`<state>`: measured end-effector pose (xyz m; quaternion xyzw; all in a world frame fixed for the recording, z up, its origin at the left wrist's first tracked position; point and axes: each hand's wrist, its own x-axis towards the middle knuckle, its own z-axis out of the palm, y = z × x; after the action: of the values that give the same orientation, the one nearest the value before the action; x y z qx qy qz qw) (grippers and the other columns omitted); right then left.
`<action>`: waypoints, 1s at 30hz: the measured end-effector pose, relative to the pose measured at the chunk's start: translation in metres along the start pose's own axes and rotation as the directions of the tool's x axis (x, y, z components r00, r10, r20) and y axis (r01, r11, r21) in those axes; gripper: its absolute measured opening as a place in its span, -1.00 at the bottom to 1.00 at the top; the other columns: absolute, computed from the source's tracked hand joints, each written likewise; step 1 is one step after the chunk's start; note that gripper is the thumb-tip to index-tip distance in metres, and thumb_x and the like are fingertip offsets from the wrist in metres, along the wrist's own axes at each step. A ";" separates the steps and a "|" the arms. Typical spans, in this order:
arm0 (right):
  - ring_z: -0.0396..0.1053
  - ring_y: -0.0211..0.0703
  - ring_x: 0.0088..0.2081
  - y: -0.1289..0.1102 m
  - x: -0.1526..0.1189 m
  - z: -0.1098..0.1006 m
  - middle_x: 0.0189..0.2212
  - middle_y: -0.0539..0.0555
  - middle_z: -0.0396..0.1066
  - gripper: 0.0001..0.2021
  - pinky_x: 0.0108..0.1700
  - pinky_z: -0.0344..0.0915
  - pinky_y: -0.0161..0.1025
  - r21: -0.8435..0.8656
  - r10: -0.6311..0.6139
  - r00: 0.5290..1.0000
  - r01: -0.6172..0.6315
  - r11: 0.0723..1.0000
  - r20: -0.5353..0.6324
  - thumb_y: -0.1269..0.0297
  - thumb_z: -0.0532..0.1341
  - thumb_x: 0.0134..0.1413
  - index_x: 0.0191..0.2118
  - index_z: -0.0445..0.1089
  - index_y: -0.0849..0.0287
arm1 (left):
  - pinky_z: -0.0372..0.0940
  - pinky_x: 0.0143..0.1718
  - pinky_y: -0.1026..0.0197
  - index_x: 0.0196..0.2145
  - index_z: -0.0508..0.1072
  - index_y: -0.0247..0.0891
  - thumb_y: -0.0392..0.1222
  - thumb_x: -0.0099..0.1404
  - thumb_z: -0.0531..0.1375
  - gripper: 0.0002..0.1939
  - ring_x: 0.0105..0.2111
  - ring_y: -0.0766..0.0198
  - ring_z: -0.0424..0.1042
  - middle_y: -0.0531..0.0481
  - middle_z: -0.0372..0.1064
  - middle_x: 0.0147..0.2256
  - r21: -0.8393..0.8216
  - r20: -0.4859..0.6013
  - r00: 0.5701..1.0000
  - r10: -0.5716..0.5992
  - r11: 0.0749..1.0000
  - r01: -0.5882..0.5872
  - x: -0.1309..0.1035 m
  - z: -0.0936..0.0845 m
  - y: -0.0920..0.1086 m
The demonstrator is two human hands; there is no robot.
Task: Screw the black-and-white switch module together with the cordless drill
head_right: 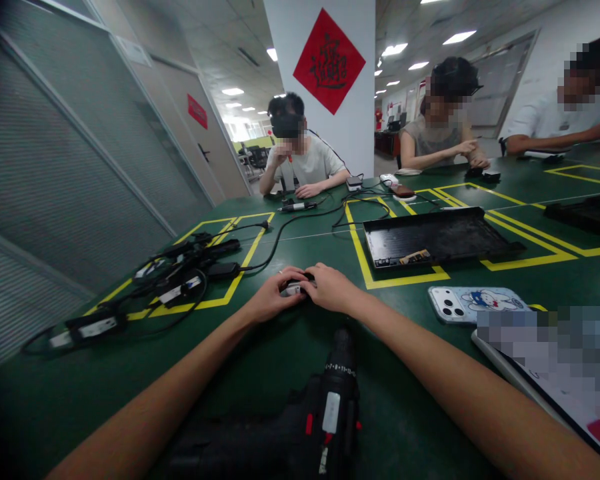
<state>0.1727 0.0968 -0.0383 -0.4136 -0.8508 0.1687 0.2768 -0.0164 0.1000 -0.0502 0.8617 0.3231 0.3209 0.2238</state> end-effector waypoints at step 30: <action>0.36 -0.07 -0.09 0.007 0.001 -0.005 -0.13 0.18 0.44 -0.65 -0.05 0.23 -0.21 0.066 -0.003 1.000 0.004 0.998 -0.015 0.15 0.12 0.12 -0.05 0.41 0.23 | 0.26 -0.04 -0.10 -0.09 0.37 -0.29 -0.15 0.26 0.16 -0.72 -0.05 0.09 0.33 -0.12 0.31 -0.03 0.059 -0.058 0.998 0.000 0.998 0.003 -0.006 0.002 0.011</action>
<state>0.1792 0.1020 -0.0372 -0.4039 -0.8433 0.1934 0.2970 -0.0140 0.0878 -0.0475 0.8582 0.3394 0.3357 0.1889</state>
